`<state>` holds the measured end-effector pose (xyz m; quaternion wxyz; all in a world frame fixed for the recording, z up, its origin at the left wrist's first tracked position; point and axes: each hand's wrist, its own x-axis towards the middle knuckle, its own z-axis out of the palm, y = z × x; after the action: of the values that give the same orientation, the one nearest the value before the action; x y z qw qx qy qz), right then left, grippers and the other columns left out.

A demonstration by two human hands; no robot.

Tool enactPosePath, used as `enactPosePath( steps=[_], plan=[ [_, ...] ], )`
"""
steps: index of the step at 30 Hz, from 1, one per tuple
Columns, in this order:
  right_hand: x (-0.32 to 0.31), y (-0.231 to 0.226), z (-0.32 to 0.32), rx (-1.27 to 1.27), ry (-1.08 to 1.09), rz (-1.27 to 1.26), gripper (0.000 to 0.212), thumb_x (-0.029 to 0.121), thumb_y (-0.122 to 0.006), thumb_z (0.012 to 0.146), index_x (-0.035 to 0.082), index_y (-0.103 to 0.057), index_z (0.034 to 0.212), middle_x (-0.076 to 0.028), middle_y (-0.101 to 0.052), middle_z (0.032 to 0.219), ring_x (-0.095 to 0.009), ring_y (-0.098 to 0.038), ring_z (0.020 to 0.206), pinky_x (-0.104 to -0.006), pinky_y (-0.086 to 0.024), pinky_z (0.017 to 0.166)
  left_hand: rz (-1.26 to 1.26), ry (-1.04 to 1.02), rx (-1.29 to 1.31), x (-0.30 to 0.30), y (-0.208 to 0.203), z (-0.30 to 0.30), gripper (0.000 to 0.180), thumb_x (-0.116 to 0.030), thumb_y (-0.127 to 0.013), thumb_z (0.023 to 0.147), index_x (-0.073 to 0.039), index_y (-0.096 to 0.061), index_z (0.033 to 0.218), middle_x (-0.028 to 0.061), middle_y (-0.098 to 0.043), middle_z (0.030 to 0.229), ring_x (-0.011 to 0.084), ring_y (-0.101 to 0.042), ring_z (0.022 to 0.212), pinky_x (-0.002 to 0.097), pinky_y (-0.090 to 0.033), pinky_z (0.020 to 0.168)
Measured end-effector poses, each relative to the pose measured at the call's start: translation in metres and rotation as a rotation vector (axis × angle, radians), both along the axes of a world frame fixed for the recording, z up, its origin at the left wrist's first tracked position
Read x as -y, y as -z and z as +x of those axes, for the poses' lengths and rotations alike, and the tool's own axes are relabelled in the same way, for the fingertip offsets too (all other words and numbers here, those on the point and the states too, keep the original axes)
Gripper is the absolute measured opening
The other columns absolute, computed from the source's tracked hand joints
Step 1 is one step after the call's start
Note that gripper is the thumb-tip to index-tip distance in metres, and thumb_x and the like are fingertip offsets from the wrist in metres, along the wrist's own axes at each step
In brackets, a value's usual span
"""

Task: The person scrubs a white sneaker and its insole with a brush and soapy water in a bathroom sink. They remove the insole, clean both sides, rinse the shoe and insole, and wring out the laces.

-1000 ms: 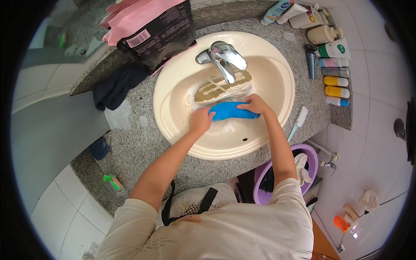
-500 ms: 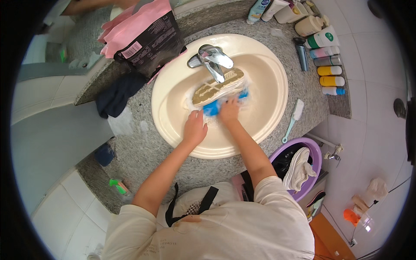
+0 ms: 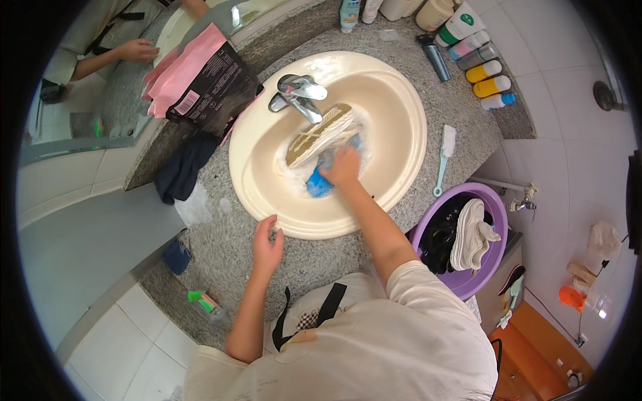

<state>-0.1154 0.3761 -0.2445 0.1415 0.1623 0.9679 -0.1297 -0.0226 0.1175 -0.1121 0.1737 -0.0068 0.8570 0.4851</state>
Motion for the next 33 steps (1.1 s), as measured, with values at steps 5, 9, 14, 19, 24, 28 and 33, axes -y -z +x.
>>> enactPosePath(
  steps=[5,9,14,19,24,28,33],
  plan=[
    [-0.019,-0.003,-0.001,-0.112,0.115,0.161,0.074,0.044,-0.082,0.055,0.002,-0.053,0.110,-0.016,-0.050,0.117,-0.031,-0.046,0.115,-0.0411,-0.038,0.096,0.027,-0.028,0.045,0.006,-0.012,0.014,0.037,-0.003,-0.059,0.083,0.000,-0.054,0.120,0.0150,-0.057,0.116,0.0258,-0.058,0.106,0.0360,-0.047,0.086],
    [-0.003,0.009,0.009,-0.050,-0.236,0.010,0.080,0.043,-0.083,0.056,0.004,-0.048,0.116,-0.015,-0.048,0.118,-0.031,-0.046,0.114,-0.0400,-0.036,0.098,-0.015,-0.015,0.042,-0.001,-0.027,0.014,0.038,-0.004,-0.059,0.084,-0.001,-0.054,0.121,0.0150,-0.058,0.116,0.0262,-0.058,0.107,0.0362,-0.047,0.086],
    [-0.008,0.004,0.011,-0.009,-0.008,0.057,0.087,0.044,-0.084,0.053,0.000,-0.045,0.118,-0.019,-0.045,0.120,-0.034,-0.042,0.117,-0.0427,-0.036,0.101,-0.028,0.056,0.043,-0.013,-0.039,0.019,0.038,-0.006,-0.059,0.085,-0.001,-0.052,0.122,0.0163,-0.058,0.117,0.0278,-0.057,0.107,0.0374,-0.047,0.087],
    [0.000,0.011,0.015,0.052,-0.111,-0.070,0.074,0.038,-0.083,0.057,0.003,-0.048,0.112,-0.019,-0.050,0.118,-0.034,-0.048,0.115,-0.0436,-0.040,0.098,-0.004,0.069,0.041,-0.017,-0.035,0.025,0.039,-0.006,-0.058,0.085,0.000,-0.052,0.123,0.0177,-0.057,0.117,0.0298,-0.057,0.106,0.0382,-0.046,0.089],
    [-0.010,0.050,0.004,0.170,0.082,-0.068,0.065,0.039,-0.082,0.059,0.001,-0.054,0.104,-0.017,-0.055,0.113,-0.032,-0.052,0.108,-0.0432,-0.044,0.093,-0.040,0.092,0.044,-0.006,-0.046,0.026,0.038,-0.006,-0.058,0.086,0.000,-0.051,0.122,0.0185,-0.058,0.116,0.0311,-0.057,0.106,0.0391,-0.045,0.091],
    [0.016,-0.012,0.014,0.273,-0.012,-0.049,0.070,0.043,-0.079,0.065,-0.001,-0.054,0.113,-0.019,-0.051,0.121,-0.032,-0.049,0.112,-0.0430,-0.042,0.096,-0.068,0.011,0.043,0.016,-0.031,0.042,0.037,-0.007,-0.058,0.086,0.001,-0.051,0.122,0.0189,-0.058,0.115,0.0317,-0.058,0.106,0.0396,-0.045,0.091],
    [-0.001,-0.020,0.019,0.180,-0.123,0.136,0.083,0.049,-0.076,0.067,-0.004,-0.050,0.125,-0.021,-0.043,0.133,-0.035,-0.039,0.125,-0.0441,-0.029,0.107,-0.155,0.126,0.011,0.017,-0.054,0.047,0.036,-0.008,-0.059,0.086,0.001,-0.052,0.120,0.0189,-0.058,0.114,0.0330,-0.057,0.106,0.0397,-0.045,0.091]
  ],
)
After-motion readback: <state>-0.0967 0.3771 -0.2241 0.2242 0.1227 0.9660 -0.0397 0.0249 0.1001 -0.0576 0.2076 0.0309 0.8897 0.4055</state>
